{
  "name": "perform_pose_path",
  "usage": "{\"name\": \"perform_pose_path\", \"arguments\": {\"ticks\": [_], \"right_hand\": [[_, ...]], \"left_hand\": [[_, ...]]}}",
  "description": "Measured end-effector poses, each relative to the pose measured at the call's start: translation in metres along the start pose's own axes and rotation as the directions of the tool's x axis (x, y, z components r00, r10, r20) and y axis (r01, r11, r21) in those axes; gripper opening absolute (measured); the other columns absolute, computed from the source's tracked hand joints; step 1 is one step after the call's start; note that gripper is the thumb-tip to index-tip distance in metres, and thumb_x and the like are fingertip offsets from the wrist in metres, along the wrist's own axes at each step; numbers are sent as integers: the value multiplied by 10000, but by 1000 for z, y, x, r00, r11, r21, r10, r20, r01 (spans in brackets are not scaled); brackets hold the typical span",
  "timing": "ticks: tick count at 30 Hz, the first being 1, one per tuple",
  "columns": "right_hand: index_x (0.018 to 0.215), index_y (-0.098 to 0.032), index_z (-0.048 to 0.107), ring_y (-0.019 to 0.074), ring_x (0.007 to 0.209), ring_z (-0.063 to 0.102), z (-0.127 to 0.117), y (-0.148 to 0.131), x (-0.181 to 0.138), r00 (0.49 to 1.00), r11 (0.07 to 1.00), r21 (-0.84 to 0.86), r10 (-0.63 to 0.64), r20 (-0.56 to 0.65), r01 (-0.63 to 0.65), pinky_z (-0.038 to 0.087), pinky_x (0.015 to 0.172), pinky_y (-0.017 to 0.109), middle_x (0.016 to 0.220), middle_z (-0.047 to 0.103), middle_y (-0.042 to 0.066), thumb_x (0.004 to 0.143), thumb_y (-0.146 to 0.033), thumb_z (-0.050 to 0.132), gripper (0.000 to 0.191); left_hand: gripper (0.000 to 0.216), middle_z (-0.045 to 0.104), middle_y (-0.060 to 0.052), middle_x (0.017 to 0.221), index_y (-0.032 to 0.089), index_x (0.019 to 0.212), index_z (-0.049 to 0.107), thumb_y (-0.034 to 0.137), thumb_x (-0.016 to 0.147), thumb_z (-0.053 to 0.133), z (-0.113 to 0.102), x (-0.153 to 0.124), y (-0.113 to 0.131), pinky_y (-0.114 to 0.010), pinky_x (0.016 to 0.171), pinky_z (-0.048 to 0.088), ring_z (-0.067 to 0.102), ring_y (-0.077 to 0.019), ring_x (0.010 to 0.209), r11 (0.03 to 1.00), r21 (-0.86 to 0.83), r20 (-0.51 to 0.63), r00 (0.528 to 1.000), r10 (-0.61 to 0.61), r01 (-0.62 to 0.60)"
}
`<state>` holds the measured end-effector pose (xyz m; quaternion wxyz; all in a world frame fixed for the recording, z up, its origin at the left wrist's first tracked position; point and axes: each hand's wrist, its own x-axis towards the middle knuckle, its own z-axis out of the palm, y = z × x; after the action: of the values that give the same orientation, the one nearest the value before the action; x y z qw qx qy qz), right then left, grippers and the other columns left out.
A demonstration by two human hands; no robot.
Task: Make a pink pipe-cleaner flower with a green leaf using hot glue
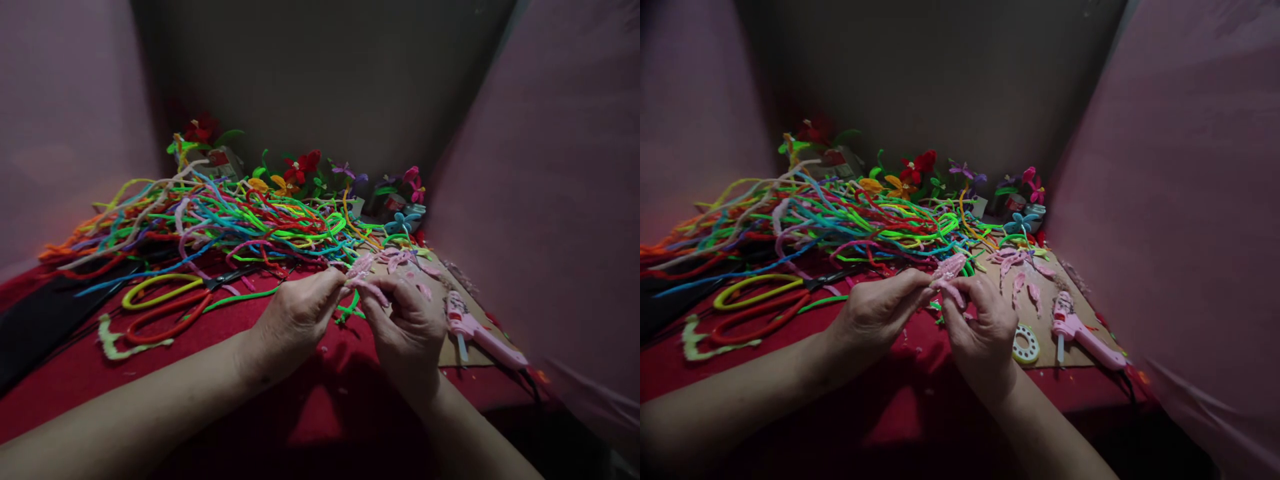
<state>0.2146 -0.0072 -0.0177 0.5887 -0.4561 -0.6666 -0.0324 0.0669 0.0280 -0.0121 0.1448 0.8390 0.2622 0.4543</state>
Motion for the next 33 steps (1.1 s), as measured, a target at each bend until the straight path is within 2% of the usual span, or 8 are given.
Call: {"name": "perform_pose_path", "arguments": {"ticks": [5,9,12,15,20,26,29,33], "right_hand": [[792,-189,601,83,554,488,-1,-2,1,998,995,-73,-67,-2,67,429,545,224,644,575,-32,765,-91,612,102],[838,-196,571,97,607,512,0,-2,-2,1000,996,82,-25,8,24,441,583,239,695,560,-23,753,-84,615,147],[930,-206,536,124,700,532,0,-1,-6,998,957,283,67,-9,-62,452,627,263,805,538,2,742,-100,609,228],[978,-207,513,127,735,530,-3,-1,-8,992,915,385,125,20,-123,455,666,272,848,513,12,765,-112,568,239],[972,-213,515,114,731,522,-6,3,-10,980,896,396,192,61,-200,447,668,246,828,529,2,801,-152,561,187],[854,-200,612,115,673,524,-1,2,-9,949,898,326,238,205,-295,441,634,248,747,571,0,834,-230,556,68],[883,-199,659,141,751,572,6,-8,-3,890,805,404,314,331,-434,464,710,275,811,633,23,822,-277,576,130],[968,-230,690,146,788,586,16,-23,8,796,598,528,415,440,-603,461,744,277,857,671,11,771,-275,631,210]], "left_hand": [[146,567,-4,669,127,862,602,164,872,461,-1,-1,-1,-176,567,377,494,-73,568,999,-26,13,1000,-24,24],[139,552,9,615,134,781,625,182,842,510,-6,3,6,-171,515,358,461,-63,514,962,-183,30,979,-202,205],[162,578,6,602,137,744,623,236,831,529,-11,11,11,-181,444,348,434,-56,430,790,-427,118,893,-434,441],[180,612,-6,604,137,722,625,280,813,564,-15,18,9,-195,429,370,483,-75,422,558,-624,241,814,-528,547],[157,661,-34,677,126,719,666,279,752,655,-12,21,-1,-207,516,424,562,-100,542,261,-817,333,790,-514,514],[212,667,-36,754,117,731,702,317,670,738,-6,20,-2,-192,651,440,577,-103,697,72,-865,357,709,-608,497],[219,661,-39,780,120,770,707,319,682,728,-4,18,0,-201,669,453,576,-110,717,39,-866,384,712,-588,499],[205,662,-57,832,112,782,708,287,679,734,-2,15,1,-202,708,464,585,-131,797,39,-883,355,720,-596,468]]}}
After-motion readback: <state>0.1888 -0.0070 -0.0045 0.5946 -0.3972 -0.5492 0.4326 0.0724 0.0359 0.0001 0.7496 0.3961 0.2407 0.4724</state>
